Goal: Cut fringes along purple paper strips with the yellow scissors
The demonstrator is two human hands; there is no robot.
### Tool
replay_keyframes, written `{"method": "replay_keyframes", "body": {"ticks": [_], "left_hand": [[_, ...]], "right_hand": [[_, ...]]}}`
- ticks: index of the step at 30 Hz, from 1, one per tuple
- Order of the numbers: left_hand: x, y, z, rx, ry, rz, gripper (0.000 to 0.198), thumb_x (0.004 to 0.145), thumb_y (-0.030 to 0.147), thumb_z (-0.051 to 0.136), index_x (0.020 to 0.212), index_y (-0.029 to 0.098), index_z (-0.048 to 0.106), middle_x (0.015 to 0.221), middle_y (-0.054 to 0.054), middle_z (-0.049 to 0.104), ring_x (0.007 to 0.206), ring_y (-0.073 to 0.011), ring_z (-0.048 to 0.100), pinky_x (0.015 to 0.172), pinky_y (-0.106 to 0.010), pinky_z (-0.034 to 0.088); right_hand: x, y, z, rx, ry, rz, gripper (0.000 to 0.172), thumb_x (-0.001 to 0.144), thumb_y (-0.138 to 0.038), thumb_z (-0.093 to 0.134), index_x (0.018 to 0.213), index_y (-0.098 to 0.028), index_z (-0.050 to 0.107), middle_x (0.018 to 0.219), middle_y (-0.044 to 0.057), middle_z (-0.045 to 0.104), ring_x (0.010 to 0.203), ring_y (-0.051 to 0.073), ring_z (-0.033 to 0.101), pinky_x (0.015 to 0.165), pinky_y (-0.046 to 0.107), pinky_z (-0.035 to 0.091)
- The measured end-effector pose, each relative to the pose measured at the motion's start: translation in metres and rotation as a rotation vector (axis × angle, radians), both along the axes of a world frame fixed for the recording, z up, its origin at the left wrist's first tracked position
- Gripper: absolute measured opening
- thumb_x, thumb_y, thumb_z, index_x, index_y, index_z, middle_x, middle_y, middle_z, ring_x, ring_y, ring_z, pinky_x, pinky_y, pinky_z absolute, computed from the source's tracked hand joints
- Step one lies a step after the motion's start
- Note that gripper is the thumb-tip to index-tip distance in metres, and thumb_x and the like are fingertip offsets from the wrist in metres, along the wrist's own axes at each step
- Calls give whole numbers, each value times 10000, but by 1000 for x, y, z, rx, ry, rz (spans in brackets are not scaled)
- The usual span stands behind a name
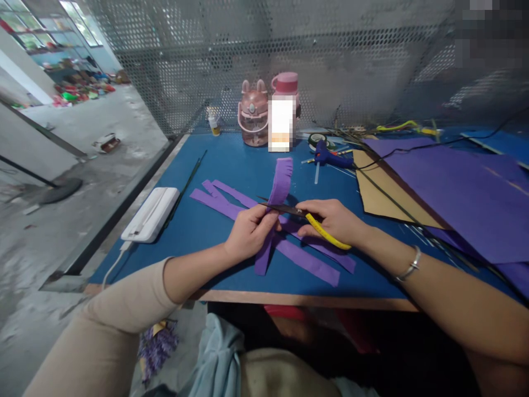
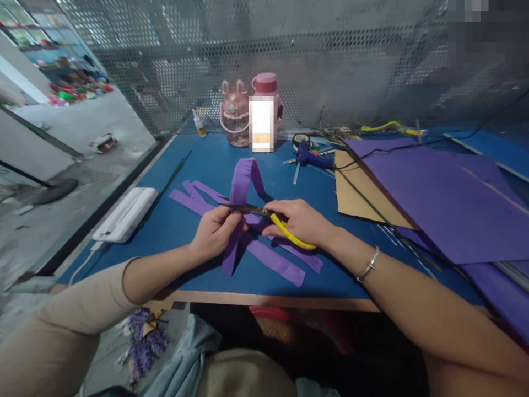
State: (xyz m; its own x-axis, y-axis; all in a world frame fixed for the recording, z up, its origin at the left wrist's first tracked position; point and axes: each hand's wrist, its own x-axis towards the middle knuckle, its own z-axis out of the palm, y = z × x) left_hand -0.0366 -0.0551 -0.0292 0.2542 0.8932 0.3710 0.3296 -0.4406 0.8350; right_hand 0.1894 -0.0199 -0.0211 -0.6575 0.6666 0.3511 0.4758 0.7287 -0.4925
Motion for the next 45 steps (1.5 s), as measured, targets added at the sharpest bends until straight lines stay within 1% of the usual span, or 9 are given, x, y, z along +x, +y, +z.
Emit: {"method": "replay_keyframes", "body": {"ticks": [5,10,12,23,30,35,37,41,45], "left_hand": [[0,1,-1,-35,-12,-5,349,932,377,482,692,155,607,640,-13,636,597,-108,572,605,-222,434],[1,3,0,-24,-65,37,318,933,346,480,715,152,607,634,0,635,594,-102,569,611,-213,434],[1,3,-1,-16,-83,38,325,934,339,473,702,151,603,637,-1,630,597,-101,568,606,-210,432],[1,2,0,14,-32,-7,340,926,299,469,666,147,627,655,-15,644,591,-101,572,598,-211,432],[1,2,-1,4,-29,3,298,916,279,491,683,152,627,635,-4,647,589,-101,580,603,-210,433],[0,3,-2,14,-22,3,325,925,307,490,670,155,623,656,-13,650,628,-111,595,634,-222,437],[1,3,-1,-7,-47,11,307,923,303,491,686,154,620,647,-9,648,611,-108,588,619,-220,435],[0,4,-1,-25,-85,27,307,924,290,477,686,150,611,631,-5,635,587,-101,573,595,-213,432],[-1,4,-1,1,-79,7,306,925,274,473,683,147,609,636,-6,632,598,-100,574,604,-209,432]], "right_hand": [[2,3,-1,-3,-12,-35,460,820,-594,599,1012,-178,653,839,61,683,688,178,609,644,272,458],[2,4,0,-20,-107,-55,686,642,-639,737,1135,-193,563,1036,90,640,872,255,624,742,349,481],[1,4,1,-38,-136,-36,719,624,-630,753,1150,-192,535,1049,97,621,894,265,613,756,365,480],[-2,1,-2,-44,-67,20,658,714,-687,647,1112,-170,563,1005,102,636,874,248,613,744,338,468],[-1,-1,0,-12,-19,2,466,805,-577,633,1020,-164,647,823,48,681,679,164,600,637,255,441],[0,-1,0,0,-24,-31,396,833,-521,631,1021,-173,645,797,30,679,625,141,576,613,242,431],[-1,-1,0,5,-51,-42,444,808,-551,642,1047,-177,624,860,45,684,690,165,605,646,258,446],[-1,-1,2,11,-171,-64,711,654,-661,716,1153,-183,545,1064,101,648,870,254,636,699,319,468],[-1,-2,2,-6,-198,-50,734,657,-681,699,1176,-195,517,1085,103,625,892,263,631,697,330,465]]}}
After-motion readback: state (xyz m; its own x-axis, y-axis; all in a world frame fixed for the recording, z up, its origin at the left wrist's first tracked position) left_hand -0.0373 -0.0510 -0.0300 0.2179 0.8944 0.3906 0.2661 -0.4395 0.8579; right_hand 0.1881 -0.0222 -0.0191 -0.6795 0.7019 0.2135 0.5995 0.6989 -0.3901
